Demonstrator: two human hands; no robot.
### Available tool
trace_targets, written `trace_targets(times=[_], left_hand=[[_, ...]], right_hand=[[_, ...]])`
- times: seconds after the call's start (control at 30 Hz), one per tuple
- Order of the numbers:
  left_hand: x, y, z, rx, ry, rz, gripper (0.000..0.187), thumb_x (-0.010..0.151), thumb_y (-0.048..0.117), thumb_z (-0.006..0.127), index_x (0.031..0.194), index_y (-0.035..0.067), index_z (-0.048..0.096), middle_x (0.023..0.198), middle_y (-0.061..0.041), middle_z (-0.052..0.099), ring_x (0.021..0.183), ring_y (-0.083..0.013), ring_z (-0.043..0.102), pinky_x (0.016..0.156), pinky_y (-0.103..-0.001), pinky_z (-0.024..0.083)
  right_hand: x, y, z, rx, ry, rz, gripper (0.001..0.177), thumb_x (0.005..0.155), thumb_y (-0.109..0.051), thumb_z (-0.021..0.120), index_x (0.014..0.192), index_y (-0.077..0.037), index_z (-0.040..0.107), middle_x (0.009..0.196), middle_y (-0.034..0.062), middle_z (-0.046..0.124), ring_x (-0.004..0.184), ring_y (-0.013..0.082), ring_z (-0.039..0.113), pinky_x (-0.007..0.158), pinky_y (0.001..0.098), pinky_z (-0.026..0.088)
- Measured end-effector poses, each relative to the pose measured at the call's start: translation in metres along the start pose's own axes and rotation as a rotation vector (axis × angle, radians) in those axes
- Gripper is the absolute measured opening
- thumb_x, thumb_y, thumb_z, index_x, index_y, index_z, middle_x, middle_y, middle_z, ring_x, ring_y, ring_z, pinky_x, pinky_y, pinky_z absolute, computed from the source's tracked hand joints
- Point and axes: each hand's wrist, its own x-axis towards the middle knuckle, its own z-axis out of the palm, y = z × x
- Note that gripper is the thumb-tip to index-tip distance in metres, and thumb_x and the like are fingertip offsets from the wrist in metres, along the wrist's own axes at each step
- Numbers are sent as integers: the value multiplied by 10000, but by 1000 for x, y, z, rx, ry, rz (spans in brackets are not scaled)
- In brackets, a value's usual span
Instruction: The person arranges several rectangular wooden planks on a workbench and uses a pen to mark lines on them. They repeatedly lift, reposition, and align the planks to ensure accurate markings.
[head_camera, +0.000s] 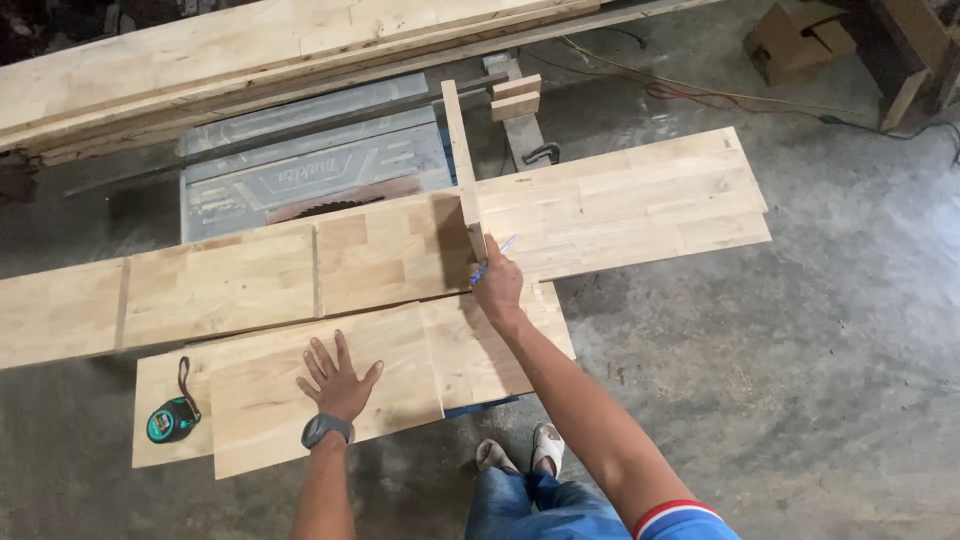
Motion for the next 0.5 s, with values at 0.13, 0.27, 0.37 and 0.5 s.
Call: trace_targets(times=[0.13, 0.27, 0.37, 0.5], left_hand=[[-1, -1, 0, 0, -15, -11, 1118, 836, 935, 350, 1648, 371, -171, 1705, -136, -282, 1560, -377, -259, 1177, -721, -116], [-14, 7, -16, -61, -23, -1, 1094, 870, 899, 369, 1659, 343, -145, 1710, -153, -256, 1567, -401, -226, 1188, -723, -93], [-12, 10, -19, -48, -46, -23, 1103, 862, 895, 389, 1656, 354, -152, 1709, -146, -266, 1567, -394, -233, 1186, -726, -105], [-11, 10, -16, -18, -61, -28, 1097, 873, 866, 414, 1659, 350, -153, 1715, -163, -245, 1572, -401, -223, 1187, -733, -83]], right_hand=[[-6, 1, -11, 34, -108, 69, 467, 867, -256, 631, 1332, -238, 588, 797, 191, 737, 789, 453, 747, 736, 583, 582], [-2, 9, -14, -8, -139, 104, 369, 851, -296, 644, 1218, -261, 618, 813, 173, 748, 819, 452, 750, 758, 578, 589], [14, 12, -35, 129, -88, 171, 384, 813, -302, 635, 1195, -278, 659, 906, 165, 755, 924, 459, 729, 823, 589, 569], [45, 60, -63, 217, 151, -92, 507, 703, -84, 754, 1201, -83, 661, 999, 233, 706, 982, 491, 686, 879, 562, 506]])
